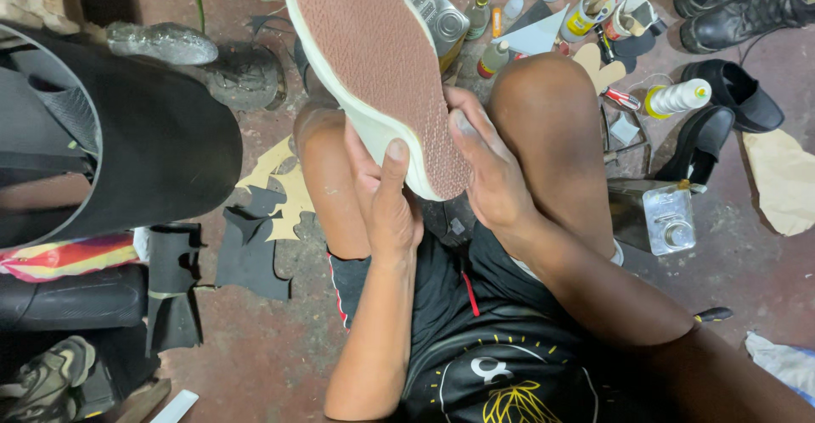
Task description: The person glues a new sole to the bottom of a shoe and then trims the excess rubber material around the edges using a knife while holding the shoe in their lap.
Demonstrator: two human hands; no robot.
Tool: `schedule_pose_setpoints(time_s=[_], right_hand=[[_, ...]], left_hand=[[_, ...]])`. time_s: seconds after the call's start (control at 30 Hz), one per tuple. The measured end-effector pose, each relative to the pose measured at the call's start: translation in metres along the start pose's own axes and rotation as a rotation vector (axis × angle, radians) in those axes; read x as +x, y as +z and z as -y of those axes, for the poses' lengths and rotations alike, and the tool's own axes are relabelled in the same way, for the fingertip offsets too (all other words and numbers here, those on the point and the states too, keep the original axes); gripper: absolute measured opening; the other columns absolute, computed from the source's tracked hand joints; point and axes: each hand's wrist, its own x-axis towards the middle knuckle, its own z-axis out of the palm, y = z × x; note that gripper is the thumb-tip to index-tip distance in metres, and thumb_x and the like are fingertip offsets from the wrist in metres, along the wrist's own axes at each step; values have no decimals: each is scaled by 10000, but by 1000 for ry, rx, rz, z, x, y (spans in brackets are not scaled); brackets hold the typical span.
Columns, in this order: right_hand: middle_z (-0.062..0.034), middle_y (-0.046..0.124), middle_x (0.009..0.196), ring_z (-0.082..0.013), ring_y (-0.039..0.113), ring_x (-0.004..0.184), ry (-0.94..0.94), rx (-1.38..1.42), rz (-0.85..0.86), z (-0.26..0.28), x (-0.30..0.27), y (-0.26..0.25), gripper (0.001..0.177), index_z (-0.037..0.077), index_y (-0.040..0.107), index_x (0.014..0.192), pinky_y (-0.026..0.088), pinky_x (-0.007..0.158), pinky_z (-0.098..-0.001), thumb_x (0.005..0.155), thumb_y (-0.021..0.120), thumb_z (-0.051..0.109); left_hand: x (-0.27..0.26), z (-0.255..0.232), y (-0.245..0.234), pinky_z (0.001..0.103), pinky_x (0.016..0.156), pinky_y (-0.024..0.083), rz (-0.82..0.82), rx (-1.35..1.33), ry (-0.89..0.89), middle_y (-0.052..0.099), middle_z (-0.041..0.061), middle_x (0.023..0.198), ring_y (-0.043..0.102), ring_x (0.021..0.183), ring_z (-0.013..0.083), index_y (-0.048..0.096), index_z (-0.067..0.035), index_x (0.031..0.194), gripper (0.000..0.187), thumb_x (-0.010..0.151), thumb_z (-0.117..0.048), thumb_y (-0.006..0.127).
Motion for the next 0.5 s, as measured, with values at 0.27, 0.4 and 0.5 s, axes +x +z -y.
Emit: schedule_pose_setpoints(time_s=[0.27,0.4,0.5], right_hand=[[-113,521,1432,-161,465,1350,-100,-313,57,21,-3,6,505,-26,410,1475,349,1199,-329,1129,479,335],[-125,525,1402,-165,471,1338,-77,-318,64,21,4,1,466,-21,422,1437,356,1195,-337,1097,564,263],[-125,521,1411,-161,466,1348,-40,-210,55,20,4,-1,476,-7,425,1421,355,1200,-339,1065,623,239]], left_hand=[[1,4,-8,415,1256,325,88,-89,-74,450,132,1556,433,1470,246,252,-14,1624,947,930,-351,801],[1,4,-6,408,1268,306,92,-1,-58,435,134,1583,412,1492,245,233,-17,1635,978,917,-333,816],[0,5,-4,411,1272,298,84,16,-52,428,135,1593,406,1498,253,224,-16,1641,979,917,-308,815]])
